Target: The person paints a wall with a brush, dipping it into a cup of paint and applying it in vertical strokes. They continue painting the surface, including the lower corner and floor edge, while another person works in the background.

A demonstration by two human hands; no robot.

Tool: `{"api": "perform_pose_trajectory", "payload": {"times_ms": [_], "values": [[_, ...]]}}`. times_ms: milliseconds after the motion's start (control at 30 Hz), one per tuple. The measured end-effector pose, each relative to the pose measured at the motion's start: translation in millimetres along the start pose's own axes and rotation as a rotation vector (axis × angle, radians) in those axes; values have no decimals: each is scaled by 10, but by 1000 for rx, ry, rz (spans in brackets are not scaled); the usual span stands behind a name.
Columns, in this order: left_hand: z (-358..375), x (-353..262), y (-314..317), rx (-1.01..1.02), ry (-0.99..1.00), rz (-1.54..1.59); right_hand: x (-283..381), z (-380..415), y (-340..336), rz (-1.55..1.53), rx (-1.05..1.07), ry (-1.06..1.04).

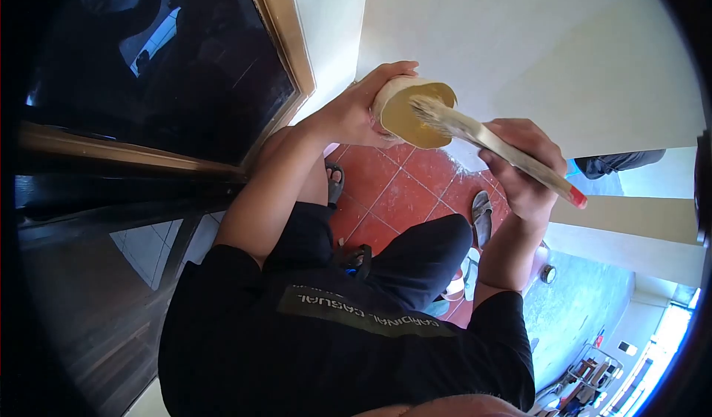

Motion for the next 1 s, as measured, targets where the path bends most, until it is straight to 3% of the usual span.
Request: {"api": "perform_pose_trajectory", "payload": {"times_ms": [67, 133, 167, 300, 367, 467, 667, 800, 867, 1000], "values": [[-34, 42, -2, -3, -3, 3, 92, -143, 56, 23, 19, 13], [-53, 58, 3, -2, -2, 8, 122, -217, 118, 135, 116, 183], [-70, 67, 0, 0, -11, 5, 91, -203, 129, 87, 61, 266], [-102, 114, -15, 14, -79, 22, 71, -253, 178, 157, -14, 254], [-122, 122, -48, 12, -73, 28, 63, -287, 207, 246, 46, 119], [-165, 132, -91, 17, -70, 30, 63, -317, 179, 251, 105, 90], [-179, 138, -128, 33, -141, -21, -89, -372, 90, 150, 98, 243], [-166, 159, -166, 30, -138, -12, -191, -404, 133, 78, 165, 173], [-159, 162, -153, 37, -131, 15, -146, -445, 254, 183, 281, 12], [-154, 153, -87, 72, -203, 67, -167, -438, 458, 383, 409, -57]]}}
Point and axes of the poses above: each hand's wrist, its own z-axis away from the middle knuckle, its own y-axis out of the palm, x = y × z, the point moved 4 cm from there along -z, towards the middle knuckle, and after that the axes turned 9 degrees about -x, right-handed, at the moved point
